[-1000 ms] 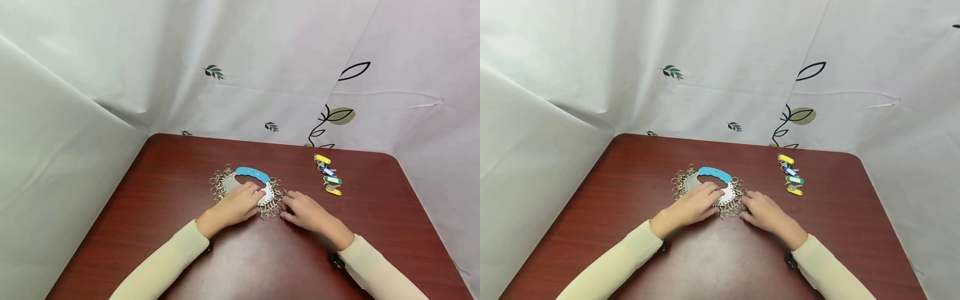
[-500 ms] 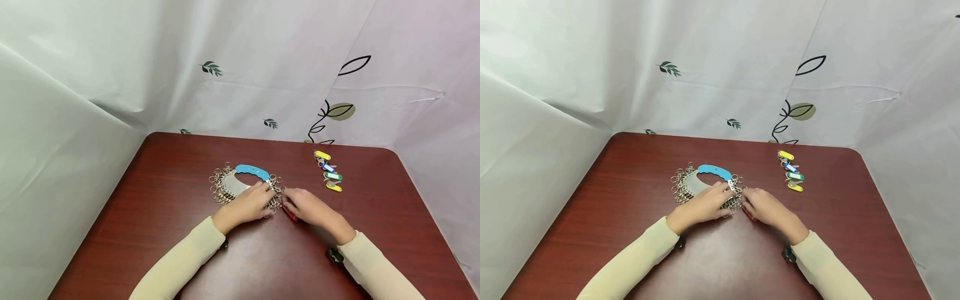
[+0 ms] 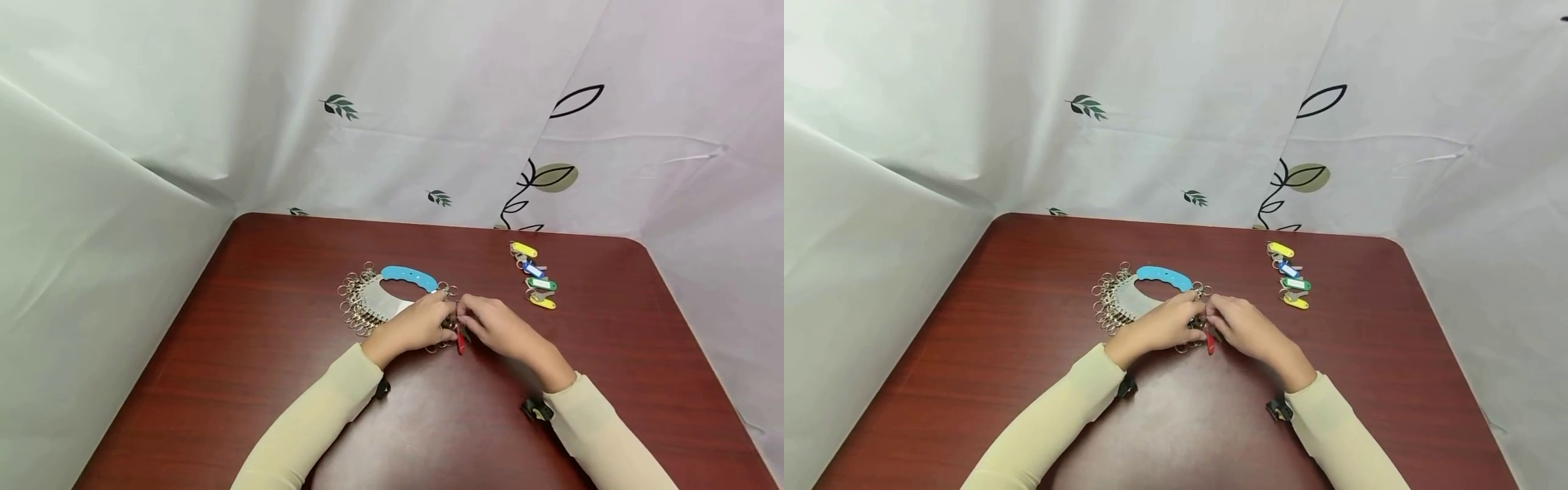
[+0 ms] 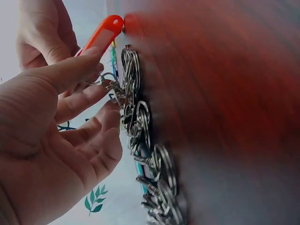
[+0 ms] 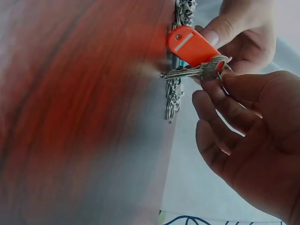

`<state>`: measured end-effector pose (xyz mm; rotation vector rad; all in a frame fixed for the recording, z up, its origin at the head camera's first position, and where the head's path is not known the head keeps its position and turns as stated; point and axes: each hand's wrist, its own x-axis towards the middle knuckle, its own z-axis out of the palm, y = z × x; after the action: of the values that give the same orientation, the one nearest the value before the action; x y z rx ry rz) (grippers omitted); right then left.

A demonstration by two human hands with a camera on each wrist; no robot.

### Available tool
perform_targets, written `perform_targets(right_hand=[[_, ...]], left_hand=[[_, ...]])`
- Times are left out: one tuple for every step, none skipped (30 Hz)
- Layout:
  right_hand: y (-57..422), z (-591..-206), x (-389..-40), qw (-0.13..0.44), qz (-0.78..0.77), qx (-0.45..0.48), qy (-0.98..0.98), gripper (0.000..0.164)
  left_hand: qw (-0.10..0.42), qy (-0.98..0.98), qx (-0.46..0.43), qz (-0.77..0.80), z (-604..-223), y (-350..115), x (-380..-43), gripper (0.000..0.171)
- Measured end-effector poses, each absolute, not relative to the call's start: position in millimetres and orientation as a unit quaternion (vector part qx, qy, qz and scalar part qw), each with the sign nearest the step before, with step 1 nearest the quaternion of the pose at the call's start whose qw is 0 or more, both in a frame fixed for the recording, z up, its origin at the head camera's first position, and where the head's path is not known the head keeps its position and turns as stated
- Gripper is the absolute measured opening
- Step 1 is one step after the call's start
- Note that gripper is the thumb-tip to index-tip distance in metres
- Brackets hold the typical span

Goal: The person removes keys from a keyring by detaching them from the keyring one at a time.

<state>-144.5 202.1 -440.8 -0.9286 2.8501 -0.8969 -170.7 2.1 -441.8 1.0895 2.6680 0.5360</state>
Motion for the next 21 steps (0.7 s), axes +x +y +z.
perform_targets(right_hand=[[202.0,-441.1,-144.6,0.003,-0.287,-0.296,0.911,0.01],[201.9,-441.2,-144.6,0.001,-0.287,-0.295,0.911,0.009],[201.9,-441.1,-144.5,0.0,-0.286,-0.294,0.912,0.008],[202.0,-441.0,-144.4,-0.001,-0.285,-0.292,0.913,0.006],[202.2,-440.9,-144.3,-0.003,-0.283,-0.29,0.914,0.005],[202.4,-440.8,-144.1,-0.005,-0.281,-0.288,0.915,0.004],[202.2,-440.5,-144.0,-0.007,-0.28,-0.286,0.916,0.004],[201.9,-440.3,-143.9,-0.007,-0.279,-0.284,0.917,0.003],[201.4,-440.0,-143.8,-0.008,-0.279,-0.282,0.918,0.003],[201.1,-439.7,-143.7,-0.009,-0.279,-0.28,0.919,0.004],[200.6,-439.7,-143.6,-0.009,-0.279,-0.278,0.919,0.006],[200.2,-439.5,-143.6,-0.009,-0.279,-0.277,0.919,0.006],[199.8,-439.4,-143.5,-0.008,-0.28,-0.276,0.919,0.007],[199.3,-439.4,-143.5,-0.007,-0.281,-0.276,0.919,0.008],[198.8,-439.4,-143.6,-0.007,-0.282,-0.276,0.919,0.008],[198.5,-439.6,-143.6,-0.007,-0.282,-0.275,0.919,0.008],[198.2,-439.8,-143.6,-0.007,-0.284,-0.274,0.919,0.007],[197.9,-439.9,-143.6,-0.007,-0.285,-0.273,0.919,0.007],[197.6,-440.1,-143.7,-0.007,-0.287,-0.271,0.919,0.007],[197.2,-440.3,-143.8,-0.008,-0.289,-0.269,0.919,0.007],[197.0,-440.5,-143.9,-0.009,-0.292,-0.267,0.918,0.007]], left_hand=[[0.105,0.905,0.367,0.187,-442.3,2.0,-171.1,0.03],[0.106,0.905,0.364,0.194,-442.9,1.9,-171.5,0.027],[0.104,0.905,0.361,0.201,-443.4,1.7,-171.8,0.025],[0.103,0.904,0.358,0.208,-443.8,1.4,-172.1,0.023],[0.101,0.904,0.356,0.215,-443.7,1.2,-172.4,0.022],[0.099,0.903,0.355,0.222,-443.7,1.0,-172.6,0.021],[0.098,0.903,0.352,0.227,-443.7,0.3,-172.7,0.021],[0.098,0.902,0.35,0.231,-443.5,-0.2,-172.8,0.021],[0.097,0.902,0.349,0.235,-443.0,-0.7,-172.8,0.021],[0.097,0.901,0.349,0.238,-442.3,-1.1,-172.6,0.021],[0.097,0.901,0.348,0.241,-441.9,-1.4,-172.5,0.021],[0.098,0.9,0.348,0.245,-441.6,-1.7,-172.5,0.021],[0.098,0.898,0.348,0.249,-441.4,-2.0,-172.5,0.021],[0.098,0.897,0.348,0.253,-441.3,-2.2,-172.5,0.022],[0.098,0.896,0.348,0.257,-441.5,-2.4,-172.6,0.022],[0.097,0.895,0.347,0.262,-441.9,-2.8,-172.7,0.022],[0.096,0.894,0.346,0.269,-442.6,-3.1,-173.0,0.021],[0.094,0.893,0.344,0.275,-443.2,-3.4,-173.2,0.021],[0.092,0.893,0.342,0.278,-443.8,-3.8,-173.3,0.022],[0.091,0.892,0.34,0.284,-444.0,-4.3,-173.2,0.021],[0.089,0.892,0.338,0.288,-444.1,-4.7,-173.1,0.021]])
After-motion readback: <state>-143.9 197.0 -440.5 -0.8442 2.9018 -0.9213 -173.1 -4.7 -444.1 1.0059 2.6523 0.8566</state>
